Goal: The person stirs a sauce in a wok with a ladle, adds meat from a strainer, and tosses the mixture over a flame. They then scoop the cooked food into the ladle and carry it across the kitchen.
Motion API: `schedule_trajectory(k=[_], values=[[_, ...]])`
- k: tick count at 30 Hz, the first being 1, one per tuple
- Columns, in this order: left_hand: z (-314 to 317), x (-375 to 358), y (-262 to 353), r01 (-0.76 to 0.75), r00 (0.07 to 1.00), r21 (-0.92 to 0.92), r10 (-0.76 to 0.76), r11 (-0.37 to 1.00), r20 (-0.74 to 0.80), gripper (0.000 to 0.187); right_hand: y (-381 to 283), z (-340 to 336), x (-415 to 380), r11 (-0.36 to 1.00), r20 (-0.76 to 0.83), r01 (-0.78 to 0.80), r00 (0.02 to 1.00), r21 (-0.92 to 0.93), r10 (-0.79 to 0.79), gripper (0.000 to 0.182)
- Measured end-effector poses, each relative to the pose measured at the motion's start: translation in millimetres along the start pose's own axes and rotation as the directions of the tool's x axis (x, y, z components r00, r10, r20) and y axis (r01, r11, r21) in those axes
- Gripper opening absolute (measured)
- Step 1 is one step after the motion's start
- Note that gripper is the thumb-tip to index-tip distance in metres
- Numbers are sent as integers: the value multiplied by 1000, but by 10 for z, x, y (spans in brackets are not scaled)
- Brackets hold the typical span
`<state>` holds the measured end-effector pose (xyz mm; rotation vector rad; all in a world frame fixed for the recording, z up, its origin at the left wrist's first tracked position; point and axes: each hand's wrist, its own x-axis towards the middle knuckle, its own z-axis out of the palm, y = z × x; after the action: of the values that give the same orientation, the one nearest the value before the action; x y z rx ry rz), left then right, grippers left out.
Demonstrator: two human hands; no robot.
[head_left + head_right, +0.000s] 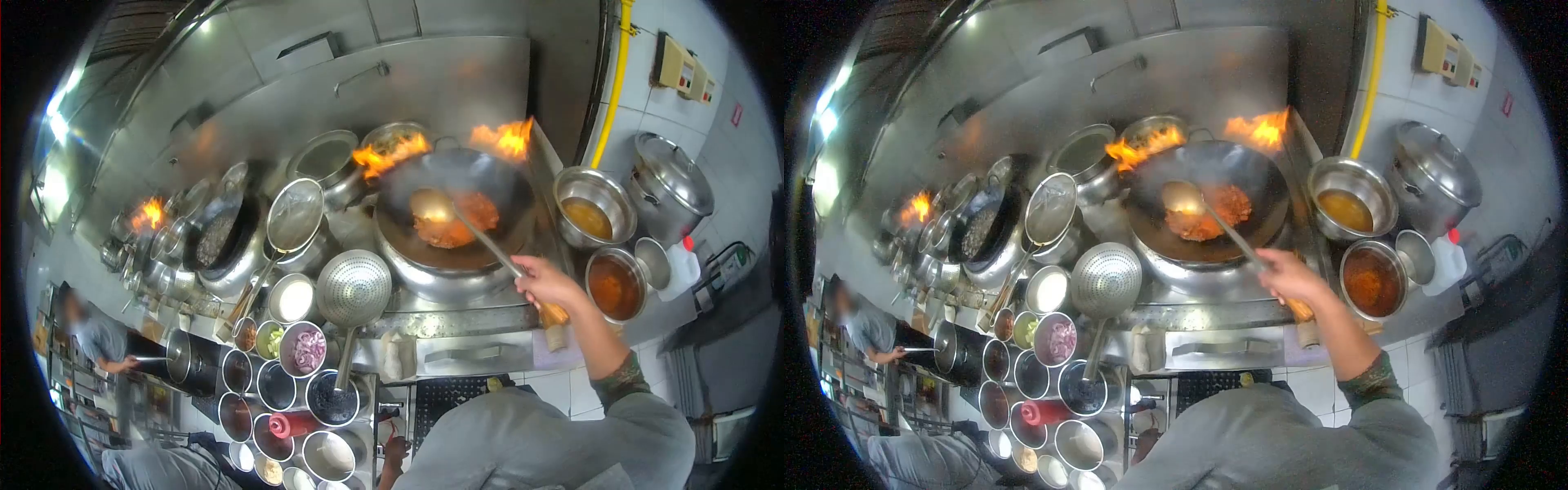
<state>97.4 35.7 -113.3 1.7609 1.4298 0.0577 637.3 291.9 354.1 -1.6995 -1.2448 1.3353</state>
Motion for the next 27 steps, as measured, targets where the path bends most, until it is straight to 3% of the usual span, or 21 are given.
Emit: schedule_trajectory(k=[1, 2, 3, 5, 7, 8, 9, 10, 12, 13, 14, 16, 17, 19, 20, 22, 23, 27], values=[[-3, -35, 28, 147, 989, -451, -121, 880, 85, 28, 91, -72, 40, 998, -31, 23, 999, -63, -25, 59], [23, -7, 33, 279, 960, -787, -185, 551, 211, 26, 162, -133, 98, 990, -62, 49, 996, -130, -57, 59], [29, 28, 33, 304, 949, -798, -234, 520, 209, 24, 270, -101, 146, 948, -187, 135, 963, -287, -193, 63], [29, 54, 64, 346, 920, -823, -337, 451, 202, 23, 748, -86, 444, 712, -304, 300, 749, -635, -588, 65], [128, -50, 87, 394, 870, -843, -444, 366, 213, 23, 691, -37, 446, 750, -360, 256, 754, -610, -549, 64], [158, -90, 108, 419, 840, -849, -493, 323, 227, 23, 278, 57, 241, 903, -373, 141, 876, -406, -305, 63], [172, -139, 86, 484, 853, -702, -460, 523, 246, 24, 89, 105, 96, 983, -326, -22, 944, -184, -40, 62], [167, -138, 81, 502, 864, -514, -424, 696, 270, 25, 165, 69, 102, 998, -265, -11, 964, -67, -7, 62], [140, -61, 84, 510, 860, -407, -442, 758, 255, 26, 292, 0, 227, 986, -121, 4, 993, 165, 17, 62], [120, -79, 125, 535, 838, -514, -499, 671, 221, 25, 159, 57, 59, 985, -80, -18, 996, 173, 32, 62], [96, -63, 90, 482, 872, -471, -454, 738, 181, 25, 218, 83, -46, 984, -55, 1, 998, 178, 9, 62], [32, -10, 24, 194, 975, -74, -184, 978, 122, 25, 338, 73, -197, 981, -8, 46, 999, 188, -46, 62], [2, 14, -12, -1, 992, 171, -21, 985, 124, 25, 213, 49, -337, 990, -3, -44, 999, 136, 45, 62], [-73, 47, -63, -293, 952, 512, 201, 807, 229, 27, 309, -65, -272, 997, -9, -41, 999, 70, 42, 63], [-123, 69, -79, -391, 919, 589, 261, 708, 297, 28, 317, -135, -258, 999, -18, -39, 999, 37, 40, 64], [-117, 158, -59, -420, 907, 630, 285, 654, 309, 25, 281, -190, -267, 973, -131, 61, 987, -224, -92, 61], [-121, 197, -58, -351, 932, 625, 326, 697, 160, 25, 260, -181, -315, 944, -190, 130, 962, -303, -194, 61], [-60, 146, -53, -176, 984, 464, 164, 868, 67, 26, 17, -164, -658, 969, -235, -28, 972, -245, -31, 61]])
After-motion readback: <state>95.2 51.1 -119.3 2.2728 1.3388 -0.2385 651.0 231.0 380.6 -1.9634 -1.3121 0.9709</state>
